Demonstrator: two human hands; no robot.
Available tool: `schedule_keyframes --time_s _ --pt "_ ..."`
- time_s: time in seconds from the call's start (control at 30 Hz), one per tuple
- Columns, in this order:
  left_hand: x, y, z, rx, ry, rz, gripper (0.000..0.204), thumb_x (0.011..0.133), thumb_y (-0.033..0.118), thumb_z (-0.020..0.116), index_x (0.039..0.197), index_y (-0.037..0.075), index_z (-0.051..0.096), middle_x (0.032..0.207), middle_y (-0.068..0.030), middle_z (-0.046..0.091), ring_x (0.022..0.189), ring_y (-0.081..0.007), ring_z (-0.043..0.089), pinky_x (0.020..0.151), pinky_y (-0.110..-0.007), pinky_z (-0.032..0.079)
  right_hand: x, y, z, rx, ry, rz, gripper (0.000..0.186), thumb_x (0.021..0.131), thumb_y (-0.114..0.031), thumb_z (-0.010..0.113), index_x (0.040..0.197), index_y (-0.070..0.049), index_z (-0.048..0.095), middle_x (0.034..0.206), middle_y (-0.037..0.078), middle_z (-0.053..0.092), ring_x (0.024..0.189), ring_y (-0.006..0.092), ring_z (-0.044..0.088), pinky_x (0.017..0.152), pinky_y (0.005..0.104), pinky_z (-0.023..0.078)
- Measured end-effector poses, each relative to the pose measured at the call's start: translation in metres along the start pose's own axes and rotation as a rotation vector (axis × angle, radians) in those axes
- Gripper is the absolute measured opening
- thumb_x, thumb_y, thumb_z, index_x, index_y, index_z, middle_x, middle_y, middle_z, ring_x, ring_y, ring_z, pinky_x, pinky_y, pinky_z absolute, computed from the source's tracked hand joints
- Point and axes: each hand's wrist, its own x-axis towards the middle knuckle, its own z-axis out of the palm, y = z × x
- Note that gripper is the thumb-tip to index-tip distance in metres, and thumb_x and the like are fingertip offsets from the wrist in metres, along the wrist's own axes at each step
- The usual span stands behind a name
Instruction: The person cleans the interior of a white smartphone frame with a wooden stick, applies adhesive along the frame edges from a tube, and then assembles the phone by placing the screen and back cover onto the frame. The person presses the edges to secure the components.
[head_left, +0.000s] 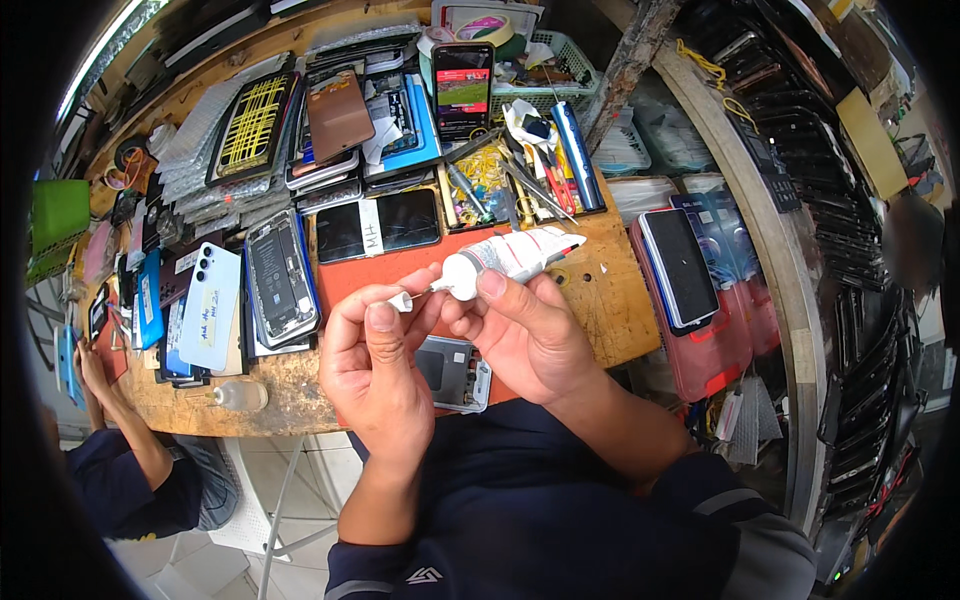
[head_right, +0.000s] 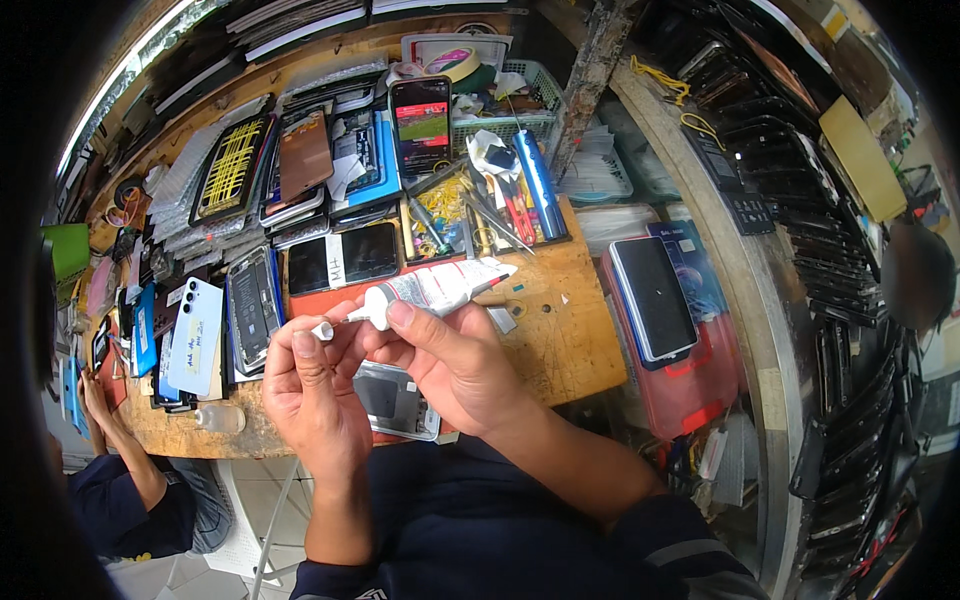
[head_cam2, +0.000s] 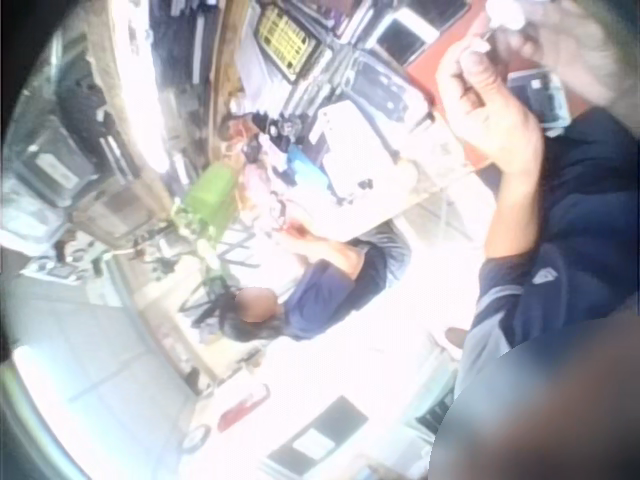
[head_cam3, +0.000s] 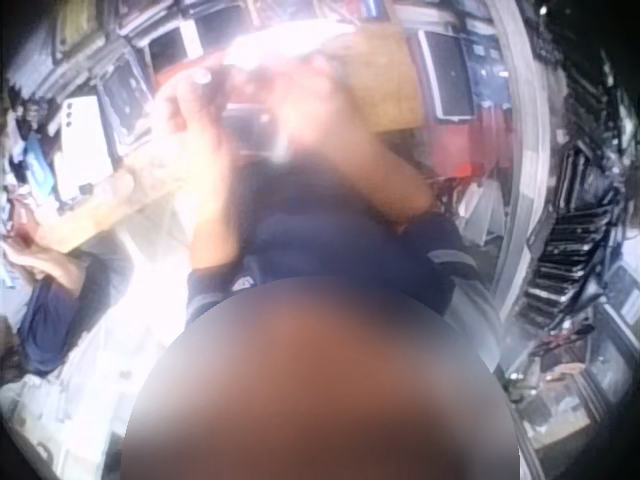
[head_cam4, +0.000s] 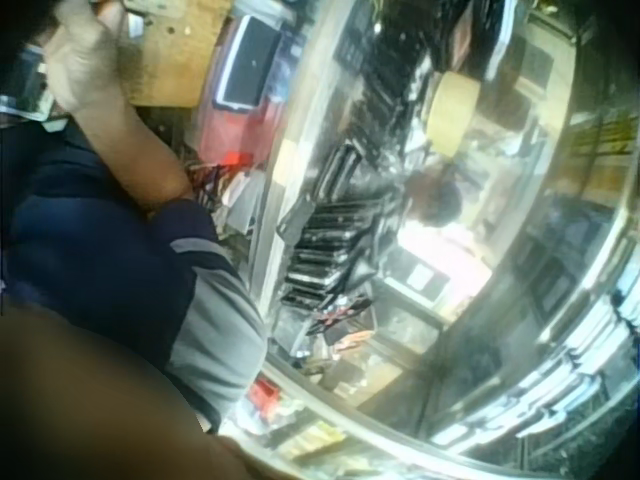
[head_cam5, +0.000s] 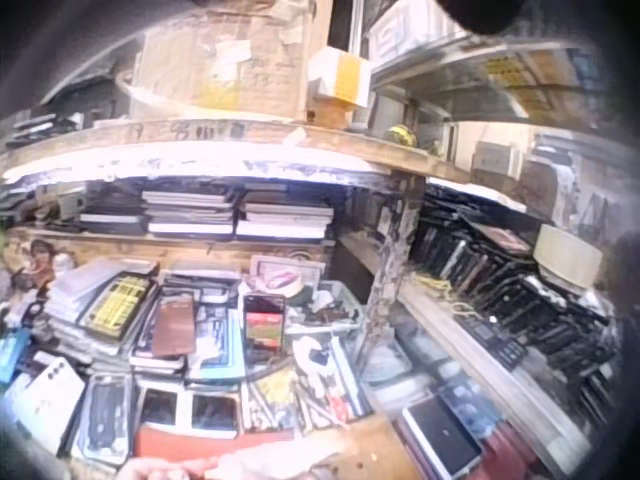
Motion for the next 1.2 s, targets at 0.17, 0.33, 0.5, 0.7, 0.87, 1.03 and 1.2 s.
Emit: schedule_keyframes --time_s 0.17,0.33,0.5,0.7,0.87,1.03,1.2 --pt "-0.002 -0.003 0.006 0.02 -0.016 0.001 0.026 0.117 0.024 0.059 0.116 -0.002 0.063 0.124 -0.0261 0.076 0.113 -0.0317 0.078 0.094 -0.042 0.068 -0.006 -0.003 -0.004 0.056 -0.004 -0.02 0.025 0.112 -0.015 0.065 0.131 0.001 0.071 0.114 0.011 0.079 0.105 0.0157 0.076 0.093 0.0301 0.064" --pt "-0.004 -0.003 0.009 0.047 -0.031 0.003 0.027 0.116 0.025 0.059 0.115 -0.002 0.063 0.122 -0.0259 0.076 0.112 -0.0309 0.078 0.094 -0.042 0.068 -0.008 -0.005 -0.009 -0.023 -0.009 -0.004 0.028 0.112 -0.018 0.063 0.135 -0.002 0.069 0.124 0.012 0.077 0.108 0.0156 0.074 0.094 0.0331 0.059" --pt "-0.006 -0.003 0.011 0.009 -0.058 -0.01 0.026 0.117 0.021 0.058 0.117 -0.004 0.063 0.123 -0.0255 0.076 0.118 -0.0324 0.076 0.099 -0.044 0.067 -0.01 -0.007 -0.01 0.056 0.016 -0.024 0.022 0.111 -0.014 0.066 0.127 0.001 0.073 0.112 0.011 0.079 0.102 0.0157 0.077 0.091 0.0299 0.065" --pt "-0.005 -0.009 0.017 0.023 -0.055 -0.038 0.025 0.115 0.02 0.062 0.117 -0.005 0.064 0.123 -0.0248 0.076 0.113 -0.0274 0.077 0.099 -0.042 0.066 -0.014 -0.008 -0.015 0.055 0.062 -0.043 0.02 0.111 -0.012 0.066 0.125 -0.001 0.073 0.112 0.009 0.08 0.102 0.0164 0.078 0.09 0.0308 0.065" --pt "-0.004 -0.011 0.019 -0.003 -0.06 -0.05 0.025 0.115 0.02 0.063 0.116 -0.005 0.066 0.122 -0.0241 0.076 0.107 -0.025 0.078 0.097 -0.04 0.067 -0.015 -0.006 -0.025 0.033 0.029 -0.048 0.026 0.112 -0.015 0.063 0.134 -0.002 0.069 0.122 0.011 0.077 0.105 0.018 0.074 0.095 0.0329 0.061" --pt "-0.005 -0.012 0.017 0.017 -0.056 -0.059 0.025 0.115 0.019 0.062 0.117 -0.005 0.065 0.121 -0.0242 0.076 0.109 -0.027 0.078 0.097 -0.041 0.067 -0.017 -0.003 -0.029 0.073 0.012 -0.046 0.026 0.112 -0.015 0.063 0.134 -0.002 0.069 0.122 0.011 0.077 0.104 0.0181 0.074 0.096 0.0331 0.061" --pt "-0.006 -0.013 0.015 0.003 -0.048 -0.059 0.024 0.115 0.018 0.062 0.117 -0.005 0.064 0.12 -0.0235 0.077 0.113 -0.0296 0.077 0.098 -0.042 0.067 -0.016 -0.003 -0.023 0.097 0.055 -0.051 0.022 0.11 -0.012 0.065 0.128 -0.001 0.071 0.117 0.011 0.078 0.104 0.0175 0.076 0.094 0.0327 0.063"
